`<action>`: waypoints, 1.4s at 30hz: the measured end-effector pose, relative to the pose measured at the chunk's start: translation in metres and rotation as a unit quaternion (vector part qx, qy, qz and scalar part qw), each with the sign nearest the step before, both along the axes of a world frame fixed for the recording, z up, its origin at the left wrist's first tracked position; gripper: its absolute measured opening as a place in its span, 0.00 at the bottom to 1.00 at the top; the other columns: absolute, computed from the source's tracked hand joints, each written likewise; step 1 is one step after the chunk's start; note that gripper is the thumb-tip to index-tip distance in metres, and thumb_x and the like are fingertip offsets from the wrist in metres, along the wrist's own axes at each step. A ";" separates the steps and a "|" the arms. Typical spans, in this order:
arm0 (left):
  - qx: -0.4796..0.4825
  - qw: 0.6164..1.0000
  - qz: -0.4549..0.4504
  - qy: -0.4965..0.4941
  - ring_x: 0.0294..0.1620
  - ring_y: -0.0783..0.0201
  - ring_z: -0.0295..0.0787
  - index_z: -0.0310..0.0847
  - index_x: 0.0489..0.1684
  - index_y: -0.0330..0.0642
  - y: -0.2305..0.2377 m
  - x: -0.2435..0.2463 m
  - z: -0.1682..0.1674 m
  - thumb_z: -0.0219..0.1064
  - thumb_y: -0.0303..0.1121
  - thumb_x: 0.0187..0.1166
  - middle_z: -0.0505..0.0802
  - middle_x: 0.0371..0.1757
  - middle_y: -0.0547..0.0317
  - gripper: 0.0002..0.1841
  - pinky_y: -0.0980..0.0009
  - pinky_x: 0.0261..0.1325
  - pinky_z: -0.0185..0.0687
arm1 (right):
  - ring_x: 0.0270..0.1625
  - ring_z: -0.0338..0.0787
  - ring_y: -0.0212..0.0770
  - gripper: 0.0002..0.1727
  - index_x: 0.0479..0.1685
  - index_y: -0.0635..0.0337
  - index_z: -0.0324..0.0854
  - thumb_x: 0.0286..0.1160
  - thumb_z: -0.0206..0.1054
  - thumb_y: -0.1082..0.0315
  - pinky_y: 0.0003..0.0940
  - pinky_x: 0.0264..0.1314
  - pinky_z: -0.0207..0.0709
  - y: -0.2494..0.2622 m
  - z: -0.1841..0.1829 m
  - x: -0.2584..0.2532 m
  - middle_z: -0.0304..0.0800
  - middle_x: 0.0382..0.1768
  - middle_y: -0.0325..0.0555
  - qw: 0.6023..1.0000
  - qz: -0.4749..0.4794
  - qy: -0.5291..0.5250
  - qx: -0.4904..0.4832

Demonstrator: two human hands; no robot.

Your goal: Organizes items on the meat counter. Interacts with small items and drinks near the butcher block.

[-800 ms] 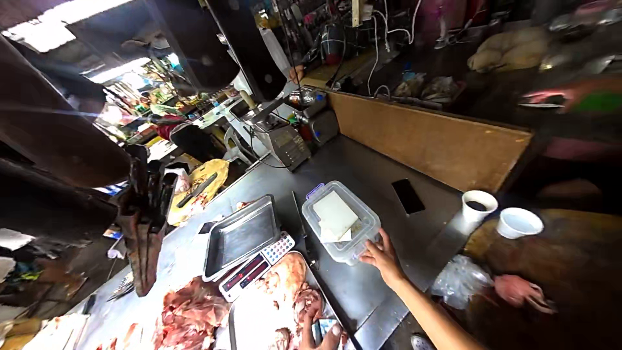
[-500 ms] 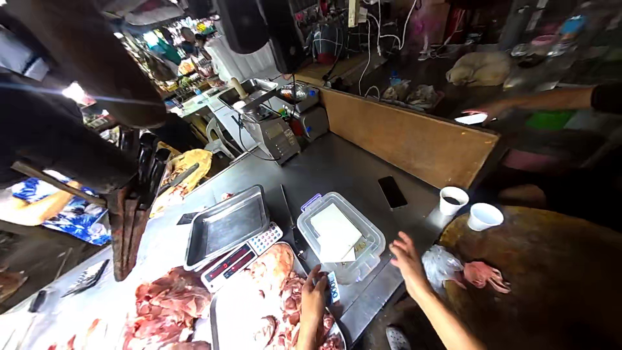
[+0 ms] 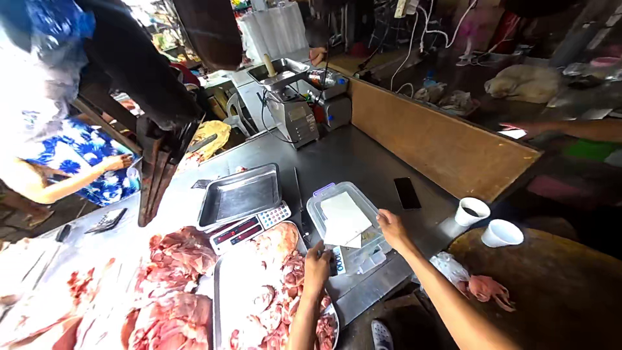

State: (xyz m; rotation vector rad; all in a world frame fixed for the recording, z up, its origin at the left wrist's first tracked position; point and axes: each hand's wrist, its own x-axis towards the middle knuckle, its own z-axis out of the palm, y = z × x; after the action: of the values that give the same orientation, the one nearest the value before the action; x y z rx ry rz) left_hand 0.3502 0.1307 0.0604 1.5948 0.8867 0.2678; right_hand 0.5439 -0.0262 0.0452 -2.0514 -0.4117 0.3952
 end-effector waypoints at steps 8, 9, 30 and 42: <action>-0.011 0.993 -0.007 -0.118 0.44 0.64 0.87 0.78 0.75 0.34 0.014 0.030 0.029 0.59 0.26 0.86 0.89 0.59 0.47 0.20 0.66 0.45 0.84 | 0.39 0.91 0.42 0.19 0.69 0.71 0.78 0.80 0.66 0.75 0.39 0.41 0.89 -0.006 0.023 0.039 0.89 0.49 0.55 0.918 -0.090 0.185 0.339; 0.003 0.991 -0.006 -0.130 0.43 0.64 0.87 0.81 0.70 0.34 0.015 0.036 0.028 0.58 0.26 0.86 0.90 0.56 0.48 0.17 0.66 0.42 0.85 | 0.37 0.91 0.41 0.19 0.68 0.71 0.78 0.80 0.66 0.75 0.39 0.38 0.90 -0.009 0.030 0.045 0.89 0.46 0.54 0.911 -0.096 0.189 0.355; 0.104 0.994 0.032 -0.022 0.62 0.48 0.84 0.66 0.85 0.31 -0.017 -0.004 -0.026 0.65 0.28 0.77 0.82 0.71 0.33 0.33 0.54 0.66 0.80 | 0.60 0.92 0.48 0.22 0.69 0.69 0.83 0.81 0.68 0.65 0.46 0.69 0.83 -0.017 -0.021 -0.020 0.91 0.60 0.60 0.990 -0.061 0.009 0.128; 0.041 0.997 0.051 -0.031 0.59 0.50 0.88 0.61 0.88 0.32 -0.025 0.001 -0.041 0.66 0.27 0.79 0.82 0.72 0.33 0.34 0.56 0.64 0.84 | 0.76 0.80 0.55 0.24 0.77 0.68 0.77 0.83 0.61 0.71 0.46 0.81 0.73 -0.007 -0.044 -0.013 0.80 0.73 0.67 0.990 -0.047 0.017 0.130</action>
State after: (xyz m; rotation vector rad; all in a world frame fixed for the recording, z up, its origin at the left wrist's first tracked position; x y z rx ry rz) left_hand 0.3514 0.1055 0.0189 1.6110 0.9197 0.4282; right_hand 0.5304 -0.0329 0.0010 -1.7999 -0.3266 0.3009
